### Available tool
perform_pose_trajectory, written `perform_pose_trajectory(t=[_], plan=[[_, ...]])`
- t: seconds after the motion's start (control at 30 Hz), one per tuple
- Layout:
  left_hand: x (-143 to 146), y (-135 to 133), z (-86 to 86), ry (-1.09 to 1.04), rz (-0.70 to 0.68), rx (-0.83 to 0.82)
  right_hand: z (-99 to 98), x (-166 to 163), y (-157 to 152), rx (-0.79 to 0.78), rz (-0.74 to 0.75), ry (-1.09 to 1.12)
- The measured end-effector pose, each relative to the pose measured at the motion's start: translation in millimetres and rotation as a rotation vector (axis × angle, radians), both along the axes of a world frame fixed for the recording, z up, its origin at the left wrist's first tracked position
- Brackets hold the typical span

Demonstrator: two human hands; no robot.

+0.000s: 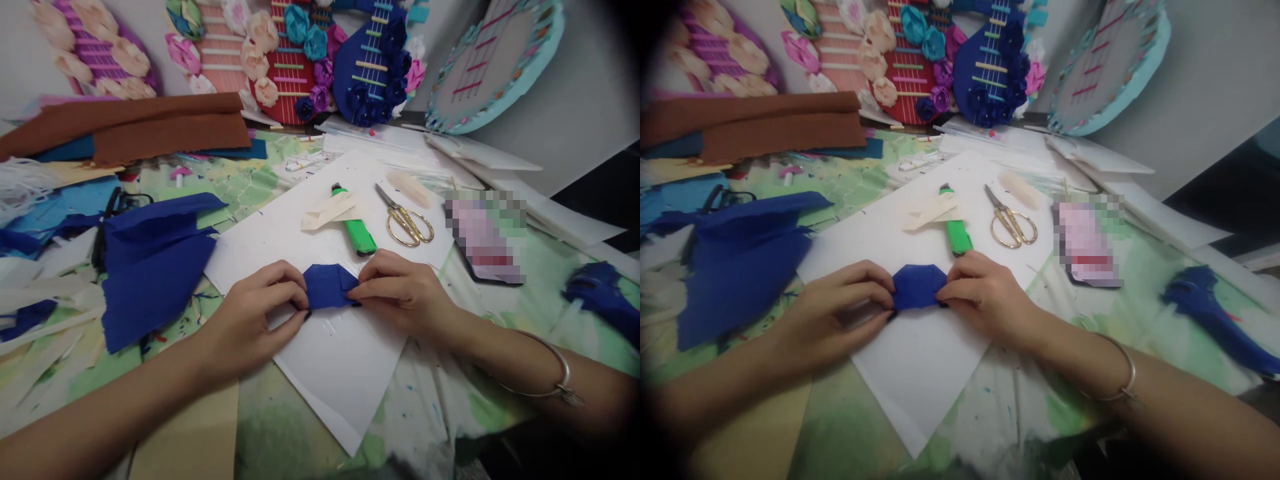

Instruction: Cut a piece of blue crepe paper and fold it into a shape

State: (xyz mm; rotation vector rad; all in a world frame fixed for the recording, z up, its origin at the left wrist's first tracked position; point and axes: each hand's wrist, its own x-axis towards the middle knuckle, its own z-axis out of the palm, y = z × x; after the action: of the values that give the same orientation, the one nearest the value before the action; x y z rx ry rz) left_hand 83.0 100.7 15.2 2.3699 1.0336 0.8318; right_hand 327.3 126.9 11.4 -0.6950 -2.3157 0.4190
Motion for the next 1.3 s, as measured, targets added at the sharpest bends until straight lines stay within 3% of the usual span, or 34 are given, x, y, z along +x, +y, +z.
perform_pose_trajectory(t=[0.27,0.73,1.3], plan=[[-3.1,-2.5,0.8,0.032,0.066,-0.108,5.5,-0.4,-5.9,-0.072,0.026,-0.054],[3.2,-1.8,-1.1,0.046,0.116,-0.167,5.9,-6.9,-7.8,-0.289,-0.119,-0.091],[10.0,-3.8,-0.9,0.123,0.222,-0.138,6.9,-17.2,-10.7,-0.254,-0.221,-0.217]])
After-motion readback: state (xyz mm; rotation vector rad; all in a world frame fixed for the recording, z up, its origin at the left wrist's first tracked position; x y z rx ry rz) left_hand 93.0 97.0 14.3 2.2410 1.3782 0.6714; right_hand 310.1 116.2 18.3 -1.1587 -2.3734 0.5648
